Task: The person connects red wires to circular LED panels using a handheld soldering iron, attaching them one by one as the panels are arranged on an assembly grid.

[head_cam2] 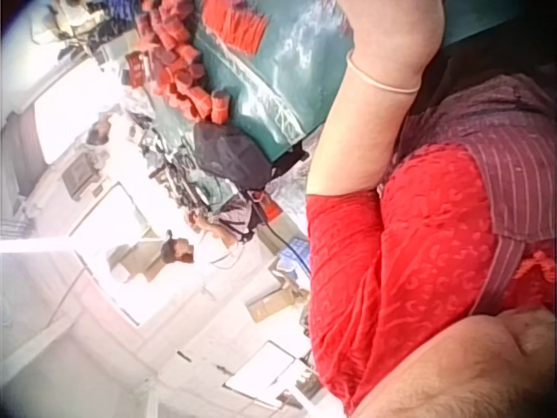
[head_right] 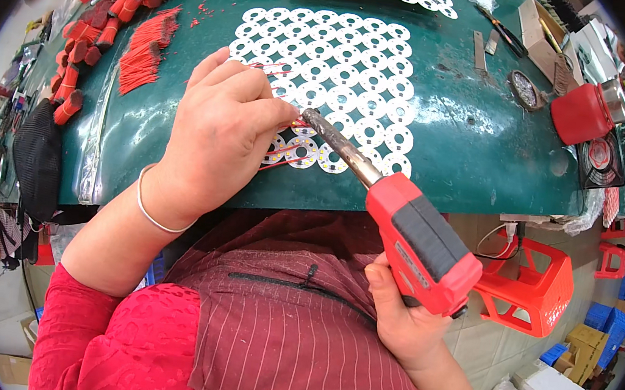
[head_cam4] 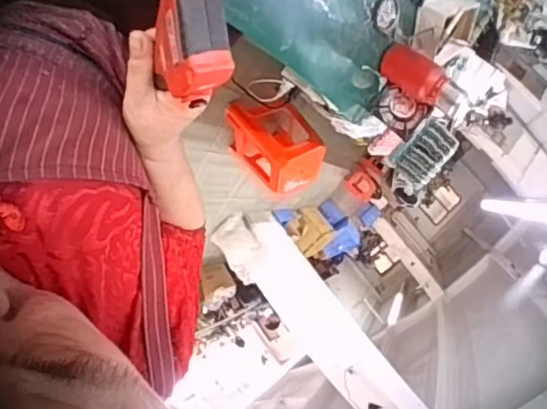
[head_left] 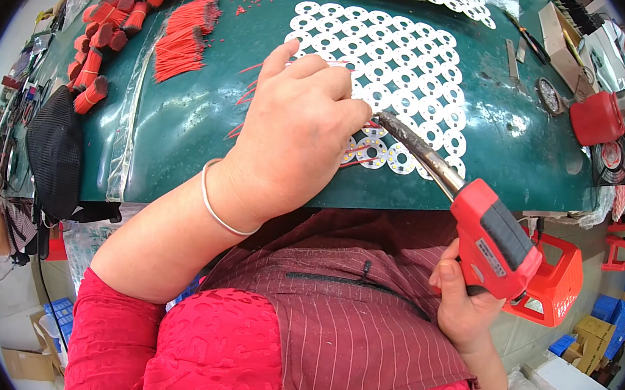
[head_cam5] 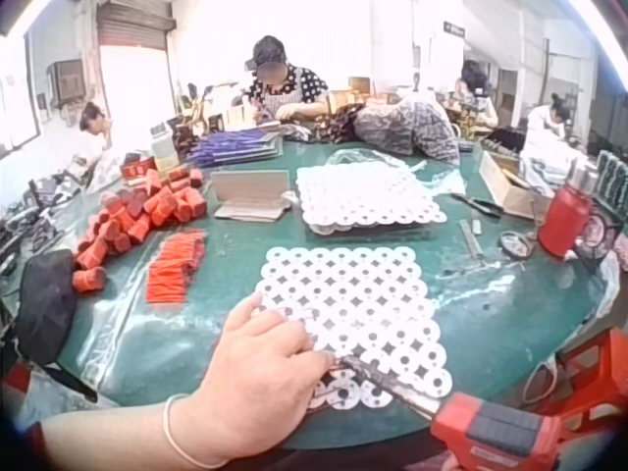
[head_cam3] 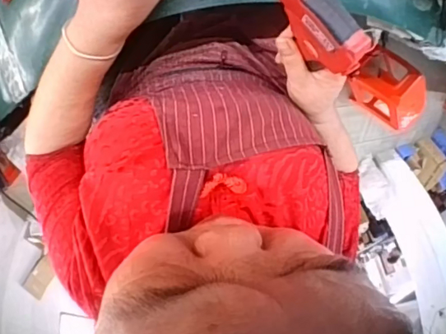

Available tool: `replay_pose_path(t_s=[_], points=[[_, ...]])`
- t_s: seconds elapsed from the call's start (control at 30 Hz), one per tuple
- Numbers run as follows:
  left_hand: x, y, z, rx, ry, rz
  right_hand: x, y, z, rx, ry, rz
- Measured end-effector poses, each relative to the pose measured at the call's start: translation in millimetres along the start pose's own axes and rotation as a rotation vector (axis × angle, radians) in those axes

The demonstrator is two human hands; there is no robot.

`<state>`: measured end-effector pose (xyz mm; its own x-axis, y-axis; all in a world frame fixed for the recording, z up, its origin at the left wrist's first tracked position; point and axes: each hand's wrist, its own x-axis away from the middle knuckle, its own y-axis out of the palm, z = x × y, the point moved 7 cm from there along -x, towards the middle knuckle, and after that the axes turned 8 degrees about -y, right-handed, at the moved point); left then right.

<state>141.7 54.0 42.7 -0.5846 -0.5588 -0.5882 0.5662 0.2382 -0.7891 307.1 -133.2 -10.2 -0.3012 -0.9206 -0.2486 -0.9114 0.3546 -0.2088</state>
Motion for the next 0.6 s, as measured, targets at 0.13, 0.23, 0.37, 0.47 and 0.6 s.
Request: replay_pose_path(t_s=[0.13,0.23,0.37,0.47,0.6], points=[[0.2,-0.7,0.0,0.01,-0.003,0.001,-4.6,3.0,-7.0,-0.105,-0.003,0.064],[0.7,-0.1,-0.3,-0.002,0.005,-0.003,-5.6,2.0,-8.8,-0.169,-0.024,0.069],[0.8,0.2,0.1,0.004,-0.003,-0.015,-4.9,3.4,-6.2,-0.138,-0.014,0.041],[0.8,-0.5,0.3,0.003,-0.001,-0.001,-3.5,2.1,-4.7,-0.064,-0.028,0.02],[0.5,-1.0,-0.3,0.004,-0.004,0.0,-2.8,5.4,-3.6,0.043,-0.085,-0.036]])
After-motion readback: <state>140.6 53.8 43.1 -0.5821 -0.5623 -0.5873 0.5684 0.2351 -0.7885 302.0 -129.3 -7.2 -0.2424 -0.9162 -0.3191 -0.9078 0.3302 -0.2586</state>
